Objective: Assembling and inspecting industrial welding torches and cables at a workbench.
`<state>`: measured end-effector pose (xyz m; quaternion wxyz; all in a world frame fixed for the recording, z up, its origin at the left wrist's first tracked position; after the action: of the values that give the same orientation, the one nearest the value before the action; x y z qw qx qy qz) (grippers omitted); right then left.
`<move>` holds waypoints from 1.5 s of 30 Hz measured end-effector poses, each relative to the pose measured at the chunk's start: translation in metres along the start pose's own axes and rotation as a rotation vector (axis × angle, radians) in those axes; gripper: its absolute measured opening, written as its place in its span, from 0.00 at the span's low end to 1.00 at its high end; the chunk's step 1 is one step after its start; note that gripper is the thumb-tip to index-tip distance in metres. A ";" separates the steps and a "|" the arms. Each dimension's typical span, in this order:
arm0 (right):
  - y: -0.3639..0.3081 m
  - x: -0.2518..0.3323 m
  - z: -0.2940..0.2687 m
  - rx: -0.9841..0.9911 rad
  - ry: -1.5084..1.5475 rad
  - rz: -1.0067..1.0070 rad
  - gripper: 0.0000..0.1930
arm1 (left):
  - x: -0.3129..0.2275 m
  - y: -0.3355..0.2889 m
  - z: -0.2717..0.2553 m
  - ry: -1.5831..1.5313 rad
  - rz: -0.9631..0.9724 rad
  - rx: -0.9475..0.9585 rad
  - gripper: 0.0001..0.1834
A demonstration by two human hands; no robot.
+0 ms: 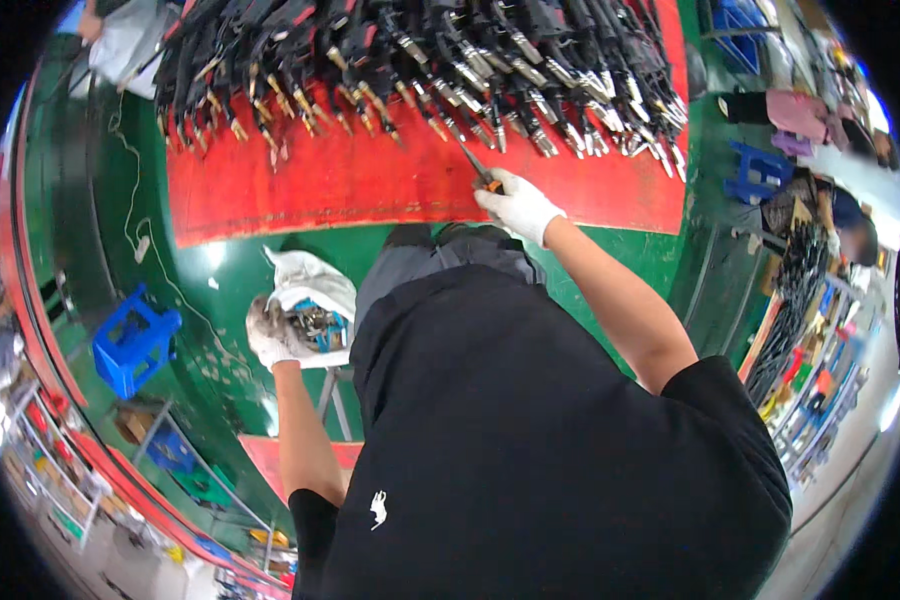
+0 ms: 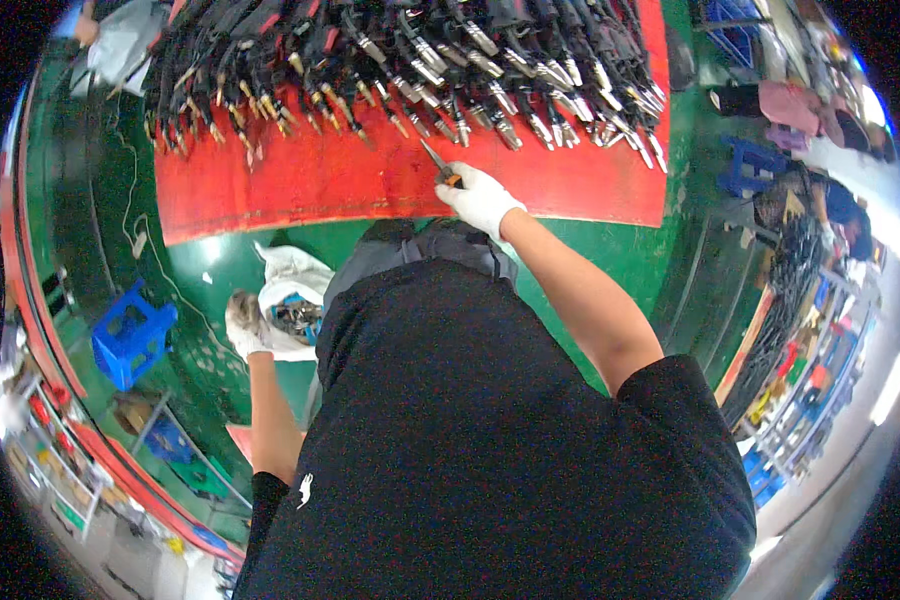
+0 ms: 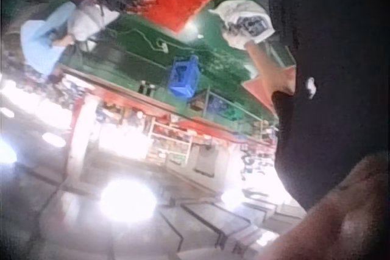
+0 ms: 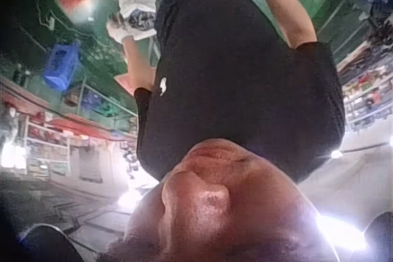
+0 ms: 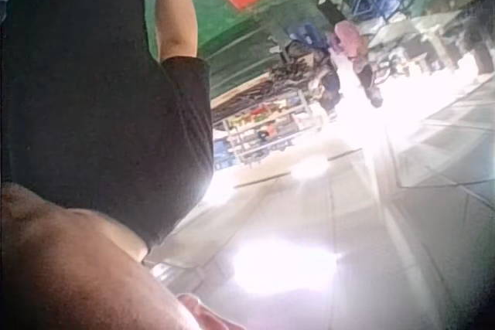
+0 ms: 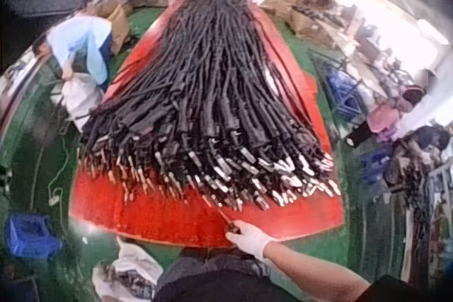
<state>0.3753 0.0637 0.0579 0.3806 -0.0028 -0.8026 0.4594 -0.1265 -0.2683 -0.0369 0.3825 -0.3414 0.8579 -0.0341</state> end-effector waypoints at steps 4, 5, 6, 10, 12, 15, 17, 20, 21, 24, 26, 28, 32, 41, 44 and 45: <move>-0.010 0.004 -0.023 -0.212 0.016 0.006 0.22 | -0.227 0.074 0.076 -0.676 0.080 0.101 0.12; -0.014 0.012 -0.029 -0.236 -0.006 -0.006 0.23 | -0.271 0.082 0.084 -0.603 0.266 0.114 0.12; -0.015 0.016 -0.033 -0.261 -0.025 -0.017 0.23 | -0.320 0.085 0.088 -0.526 0.454 0.127 0.11; -0.015 0.032 -0.044 -0.328 -0.123 0.030 0.23 | -0.415 0.115 0.117 -1.127 0.280 0.387 0.17; -0.017 0.031 -0.049 -0.341 -0.095 0.017 0.23 | -0.478 0.117 0.126 -0.934 0.383 0.419 0.17; -0.013 0.031 -0.049 -0.339 -0.071 -0.054 0.24 | -0.518 0.144 0.149 -0.800 0.237 0.427 0.19; -0.011 0.032 -0.045 -0.359 -0.063 -0.113 0.25 | -0.536 0.187 0.163 -0.200 0.508 0.265 0.22; -0.011 0.031 -0.038 -0.357 -0.008 -0.084 0.24 | -0.576 0.217 0.167 0.100 0.497 0.177 0.21; -0.012 0.032 -0.036 -0.363 0.014 -0.092 0.23 | -0.589 0.223 0.166 0.292 0.480 0.099 0.23; -0.017 0.040 -0.034 -0.376 0.037 -0.092 0.21 | -0.606 0.241 0.178 0.511 0.317 0.137 0.28; -0.017 0.047 -0.036 -0.354 0.053 -0.083 0.22 | -0.610 0.248 0.185 0.557 0.308 0.187 0.32; -0.019 0.054 -0.040 -0.363 0.058 -0.076 0.23 | -0.608 0.259 0.188 0.484 0.186 0.135 0.30; -0.016 0.063 -0.048 -0.364 0.093 -0.092 0.24 | -0.592 0.280 0.206 0.020 -0.002 0.474 0.19; 0.006 0.106 -0.068 -0.298 0.112 -0.147 0.26 | -0.599 0.297 0.198 -0.988 -0.369 0.749 0.12; 0.003 0.133 -0.075 -0.249 0.077 -0.186 0.25 | -0.592 0.304 0.188 -0.983 -0.373 0.615 0.16; 0.005 0.139 -0.075 -0.221 0.105 -0.180 0.24 | -0.590 0.305 0.187 -0.964 -0.391 0.629 0.17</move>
<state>0.3207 0.1711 0.1599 0.4593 0.0033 -0.8242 0.3313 0.1098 0.3639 0.1076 0.7973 -0.3401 0.4580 -0.1973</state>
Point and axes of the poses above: each hand's wrist, its own y-axis towards the middle knuckle, its own z-axis out of the palm, x = y × z, the point moved 4 cm from there along y, towards the middle knuckle, and after that the axes turned 8 degrees about -y, right-handed, at the moved point
